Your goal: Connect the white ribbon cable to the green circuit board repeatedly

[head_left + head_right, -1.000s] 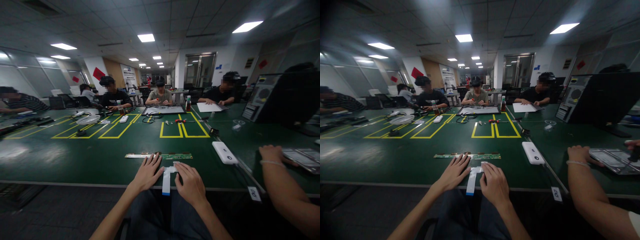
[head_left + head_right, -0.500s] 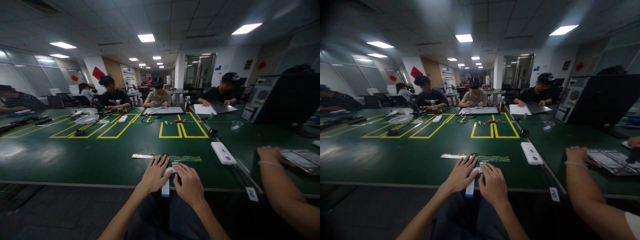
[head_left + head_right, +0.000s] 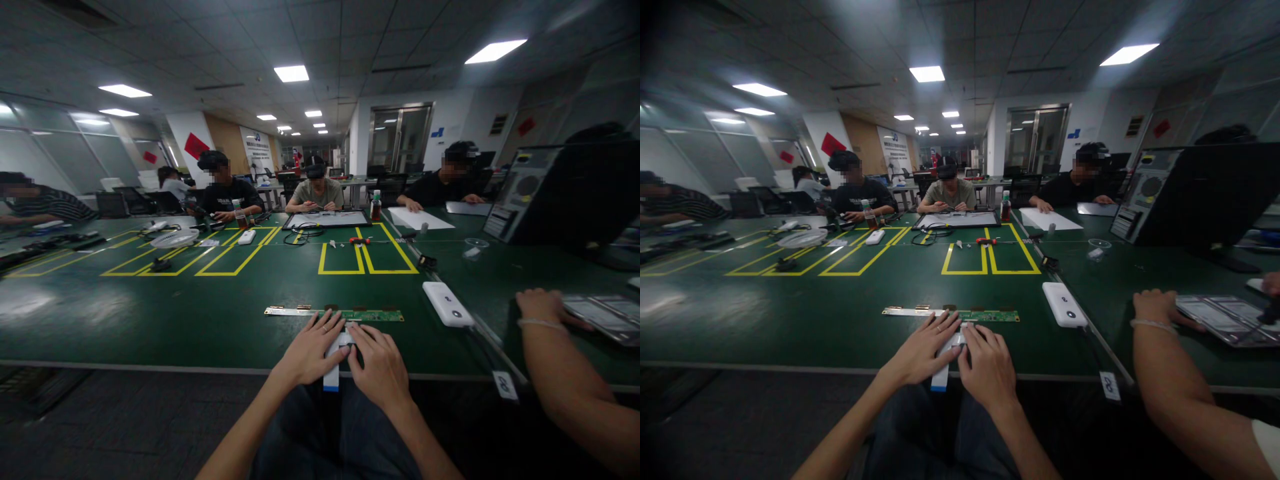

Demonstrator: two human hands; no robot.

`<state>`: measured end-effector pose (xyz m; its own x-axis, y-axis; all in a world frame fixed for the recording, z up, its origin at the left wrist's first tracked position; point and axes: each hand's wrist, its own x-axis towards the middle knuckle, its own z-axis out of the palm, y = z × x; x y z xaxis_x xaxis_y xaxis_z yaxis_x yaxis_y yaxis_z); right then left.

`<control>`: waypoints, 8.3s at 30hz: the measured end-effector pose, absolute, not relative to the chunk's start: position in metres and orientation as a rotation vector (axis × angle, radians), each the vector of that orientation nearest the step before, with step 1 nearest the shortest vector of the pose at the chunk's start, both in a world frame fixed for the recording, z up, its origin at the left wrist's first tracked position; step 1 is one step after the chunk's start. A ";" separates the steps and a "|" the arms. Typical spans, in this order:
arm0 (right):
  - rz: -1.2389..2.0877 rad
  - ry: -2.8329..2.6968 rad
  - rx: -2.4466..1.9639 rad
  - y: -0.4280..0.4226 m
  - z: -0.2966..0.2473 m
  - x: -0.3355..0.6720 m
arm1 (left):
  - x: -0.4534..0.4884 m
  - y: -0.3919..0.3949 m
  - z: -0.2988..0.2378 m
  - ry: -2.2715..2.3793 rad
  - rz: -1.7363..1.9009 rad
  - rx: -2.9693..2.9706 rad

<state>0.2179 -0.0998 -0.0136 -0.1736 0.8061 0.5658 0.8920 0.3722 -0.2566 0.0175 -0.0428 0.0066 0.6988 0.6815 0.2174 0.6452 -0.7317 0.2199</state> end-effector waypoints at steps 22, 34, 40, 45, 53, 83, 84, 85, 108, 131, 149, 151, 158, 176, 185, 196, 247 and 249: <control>-0.190 -2.012 -1.485 -0.099 -0.014 0.218 | 0.018 -0.045 0.004 1.114 0.576 2.707; -0.204 -2.010 -1.528 -0.100 -0.010 0.216 | 0.019 -0.045 0.004 1.127 0.597 2.669; -0.207 -2.017 -1.538 -0.100 -0.010 0.215 | 0.020 -0.044 0.007 1.168 0.590 2.648; -0.230 -1.999 -1.557 -0.100 -0.011 0.213 | 0.021 -0.045 0.008 1.159 0.612 2.645; -0.230 -1.990 -1.535 -0.100 -0.012 0.214 | 0.023 -0.047 0.008 1.194 0.628 2.646; -0.283 -1.883 -1.443 -0.098 -0.025 0.213 | 0.021 -0.048 0.004 1.096 0.564 2.732; -0.287 -1.883 -1.446 -0.098 -0.025 0.213 | 0.020 -0.048 0.004 1.094 0.565 2.733; -0.289 -1.884 -1.450 -0.098 -0.025 0.213 | 0.020 -0.048 0.004 1.091 0.566 2.733; -0.284 -1.893 -1.491 -0.101 -0.022 0.213 | 0.018 -0.046 0.003 1.093 0.560 2.766; -0.234 -1.900 -1.523 -0.101 -0.017 0.214 | 0.020 -0.012 0.017 1.018 0.741 2.696; -0.257 -1.858 -1.595 -0.102 -0.018 0.208 | 0.015 -0.010 0.013 0.816 0.529 2.644; -0.258 -1.848 -1.590 -0.100 -0.017 0.208 | 0.015 -0.010 0.012 0.817 0.530 2.650; -0.236 -1.868 -1.619 -0.095 -0.011 0.211 | 0.015 -0.008 0.007 0.809 0.511 2.680; -0.240 -1.811 -1.247 -0.098 -0.030 0.221 | 0.019 -0.016 0.019 0.748 0.477 2.763; -0.200 -1.816 -1.276 -0.100 -0.029 0.219 | 0.021 -0.022 0.009 0.916 0.498 2.763; -0.243 -1.801 -1.231 -0.099 -0.034 0.220 | -0.082 -0.002 0.006 1.782 0.277 2.563; -0.257 -1.783 -1.330 -0.102 -0.030 0.212 | -0.257 0.007 -0.007 2.310 0.328 2.158; -0.256 -1.783 -1.323 -0.102 -0.030 0.212 | -0.236 0.003 -0.010 2.174 0.329 2.212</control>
